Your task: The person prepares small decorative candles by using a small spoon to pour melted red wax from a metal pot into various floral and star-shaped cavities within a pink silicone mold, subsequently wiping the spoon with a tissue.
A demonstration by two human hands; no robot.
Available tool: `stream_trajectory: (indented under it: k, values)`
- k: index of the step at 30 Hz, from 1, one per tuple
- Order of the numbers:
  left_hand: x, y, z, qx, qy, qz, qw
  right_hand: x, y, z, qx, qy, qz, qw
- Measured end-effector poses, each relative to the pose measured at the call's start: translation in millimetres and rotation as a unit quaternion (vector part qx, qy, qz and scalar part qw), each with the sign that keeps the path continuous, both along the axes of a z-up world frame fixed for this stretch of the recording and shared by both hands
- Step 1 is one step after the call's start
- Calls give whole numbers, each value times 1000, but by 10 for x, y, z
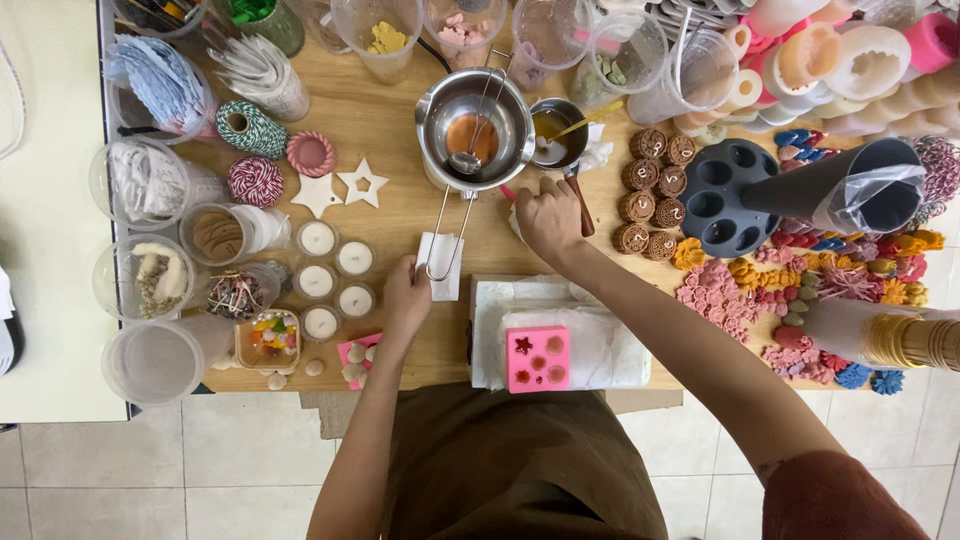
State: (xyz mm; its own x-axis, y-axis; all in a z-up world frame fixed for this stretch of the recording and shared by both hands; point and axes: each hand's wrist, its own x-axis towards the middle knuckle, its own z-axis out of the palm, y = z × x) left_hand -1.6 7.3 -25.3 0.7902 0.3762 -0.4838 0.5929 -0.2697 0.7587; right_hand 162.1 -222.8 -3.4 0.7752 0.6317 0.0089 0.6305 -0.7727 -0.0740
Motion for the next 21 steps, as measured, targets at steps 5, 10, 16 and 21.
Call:
stream_trajectory:
  k: [5, 10, 16, 21]
  values:
    - [143, -86, 227, 63, -61, 67, 994, -81, 123, -68, 48, 54, -50, 996]
    - [300, -226, 567, 95, -163, 60, 980, -123, 194, -48, 56, 72, -63, 994]
    - [481, -380, 578, 171, -162, 19, 972, -161, 282, 34, 65, 102, -80, 989]
    - [651, -587, 417, 32, -147, 100, 984, -222, 353, 31, 72, 129, -94, 985]
